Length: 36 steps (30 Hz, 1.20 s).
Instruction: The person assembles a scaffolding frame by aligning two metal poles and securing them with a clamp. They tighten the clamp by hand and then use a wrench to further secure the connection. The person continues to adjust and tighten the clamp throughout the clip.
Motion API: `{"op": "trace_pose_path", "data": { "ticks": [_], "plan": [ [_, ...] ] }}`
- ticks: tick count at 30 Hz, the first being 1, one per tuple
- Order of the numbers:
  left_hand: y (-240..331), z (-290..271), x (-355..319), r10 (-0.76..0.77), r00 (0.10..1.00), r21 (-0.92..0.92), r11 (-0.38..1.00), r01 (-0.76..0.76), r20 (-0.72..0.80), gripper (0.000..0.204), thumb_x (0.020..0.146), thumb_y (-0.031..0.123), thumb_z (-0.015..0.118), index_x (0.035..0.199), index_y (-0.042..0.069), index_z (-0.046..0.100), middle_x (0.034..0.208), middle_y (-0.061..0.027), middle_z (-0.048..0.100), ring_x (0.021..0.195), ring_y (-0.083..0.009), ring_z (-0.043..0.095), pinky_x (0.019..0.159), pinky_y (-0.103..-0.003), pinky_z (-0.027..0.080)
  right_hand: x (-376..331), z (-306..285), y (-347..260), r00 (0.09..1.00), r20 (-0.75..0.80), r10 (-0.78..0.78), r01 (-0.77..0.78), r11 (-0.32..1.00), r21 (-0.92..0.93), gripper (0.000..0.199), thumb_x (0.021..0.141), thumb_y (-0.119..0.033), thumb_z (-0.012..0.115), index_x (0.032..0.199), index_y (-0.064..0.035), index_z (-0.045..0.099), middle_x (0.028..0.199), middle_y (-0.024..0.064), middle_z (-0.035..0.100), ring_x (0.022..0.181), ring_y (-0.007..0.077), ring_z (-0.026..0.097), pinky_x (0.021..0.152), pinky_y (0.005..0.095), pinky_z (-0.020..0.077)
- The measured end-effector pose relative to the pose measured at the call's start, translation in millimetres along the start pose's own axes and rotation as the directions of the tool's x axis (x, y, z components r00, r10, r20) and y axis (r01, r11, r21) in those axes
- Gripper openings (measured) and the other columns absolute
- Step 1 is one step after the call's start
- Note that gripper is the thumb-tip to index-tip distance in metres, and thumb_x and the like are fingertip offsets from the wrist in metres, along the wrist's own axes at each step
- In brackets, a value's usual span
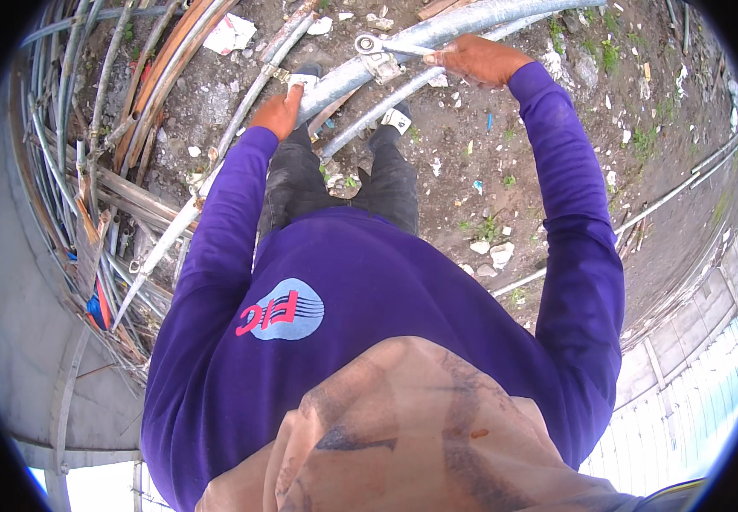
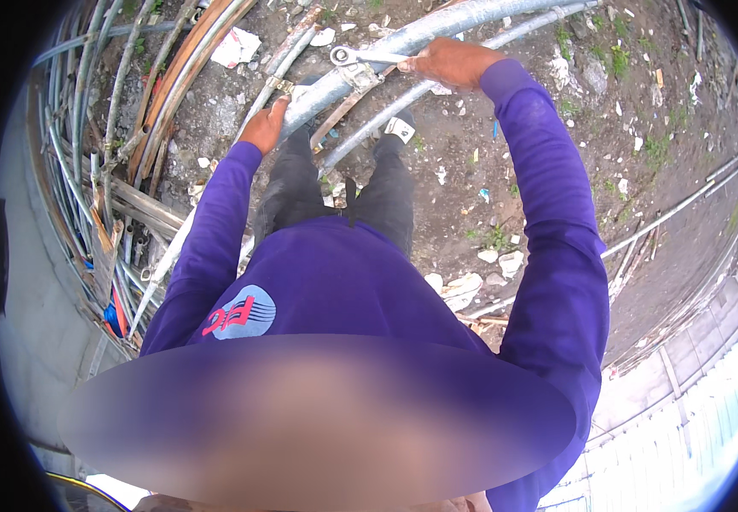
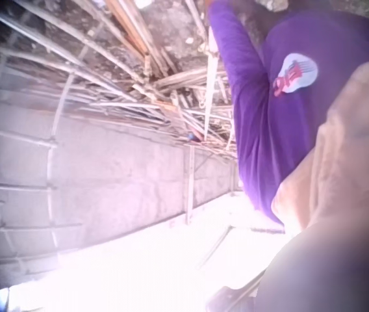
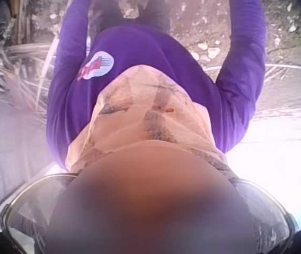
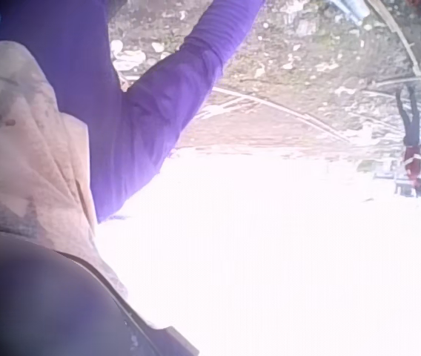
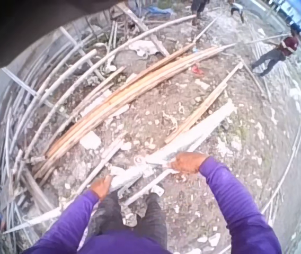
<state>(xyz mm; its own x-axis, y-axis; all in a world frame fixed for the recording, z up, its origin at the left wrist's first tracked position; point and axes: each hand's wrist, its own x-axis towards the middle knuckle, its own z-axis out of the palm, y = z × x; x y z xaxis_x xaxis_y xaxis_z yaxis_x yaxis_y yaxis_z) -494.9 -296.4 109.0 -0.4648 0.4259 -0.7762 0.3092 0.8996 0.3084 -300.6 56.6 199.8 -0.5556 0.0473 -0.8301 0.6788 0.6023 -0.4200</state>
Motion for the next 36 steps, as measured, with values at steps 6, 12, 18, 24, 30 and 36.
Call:
{"op": "trace_pose_path", "data": {
  "ticks": [6,12,18,24,30,36],
  "plan": [
    [-3.8,-1.3,19.5,0.074,0.997,-0.01,0.997,-0.074,0.006,0.08,0.1,0.063,0.027,0.117,-0.004,0.069,0.118,-0.037,0.062,0.116,-0.0516,0.058,0.104,-0.053,0.041,-0.2,88.7,-20.9,0.995,-0.051,0.089,-0.04,0.798,0.602,0.059,0.1,-0.06,0.05,0.084,-0.0038,0.057,0.064,0.001,0.049,0.058,0.0163,0.055,0.05,0.0357,0.0454],
    [-6.7,0.1,25.1,0.102,0.995,0.01,0.995,-0.102,-0.008,0.078,0.101,0.062,0.027,0.116,-0.004,0.068,0.12,-0.0345,0.063,0.114,-0.0516,0.059,0.103,-0.055,0.041,31.8,196.0,-129.9,0.973,-0.19,0.128,0.197,-0.047,0.979,0.049,0.107,-0.049,0.042,0.079,-0.0095,0.047,0.057,0.0019,0.045,0.047,0.016,0.048,0.045,0.033,0.0409],
    [-16.9,-1.8,35.9,0.2,0.98,0.005,0.98,-0.2,0.005,0.072,0.103,0.056,0.028,0.114,-0.004,0.066,0.118,-0.0345,0.063,0.11,-0.0532,0.059,0.101,-0.055,0.042,75.6,219.4,-182.2,0.933,-0.292,0.209,0.345,-0.3,0.889,0.049,0.107,-0.05,0.037,0.08,-0.01,0.046,0.055,0.0032,0.044,0.047,0.0171,0.048,0.045,0.034,0.0402],
    [-5.4,3.1,17.2,0.21,0.978,0.055,0.976,-0.209,-0.014,0.075,0.103,0.058,0.025,0.118,-0.004,0.066,0.119,-0.0359,0.062,0.112,-0.0519,0.059,0.102,-0.054,0.041,21.5,189.4,-104.7,0.984,-0.125,0.128,0.115,0.08,0.99,0.046,0.106,-0.049,0.042,0.081,-0.0114,0.047,0.057,-0.0019,0.039,0.044,0.0124,0.041,0.041,0.0292,0.0321],
    [11.7,19.2,-17.1,0.012,0.999,0.077,0.997,-0.015,0.033,0.078,0.102,0.06,0.024,0.12,-0.004,0.066,0.122,-0.0362,0.061,0.115,-0.0536,0.057,0.105,-0.053,0.041,-14.3,2.1,-5.9,0.994,0.024,0.106,-0.106,0.994,0.023,0.069,0.097,-0.062,0.055,0.089,0.0055,0.067,0.074,0.0175,0.065,0.067,0.0289,0.064,0.067,0.0437,0.0532],
    [0.2,-8.7,0.1,0.218,0.976,0.15,0.965,-0.216,0.002,0.083,0.101,0.062,0.024,0.12,-0.008,0.064,0.121,-0.0386,0.06,0.115,-0.0522,0.058,0.105,-0.052,0.04,14.0,28.0,6.0,0.975,-0.2,-0.093,0.105,0.993,0.05,0.063,0.095,-0.066,0.056,0.084,-0.0039,0.062,0.064,0.0042,0.054,0.055,0.0177,0.054,0.048,0.034,0.0425]
  ]
}}
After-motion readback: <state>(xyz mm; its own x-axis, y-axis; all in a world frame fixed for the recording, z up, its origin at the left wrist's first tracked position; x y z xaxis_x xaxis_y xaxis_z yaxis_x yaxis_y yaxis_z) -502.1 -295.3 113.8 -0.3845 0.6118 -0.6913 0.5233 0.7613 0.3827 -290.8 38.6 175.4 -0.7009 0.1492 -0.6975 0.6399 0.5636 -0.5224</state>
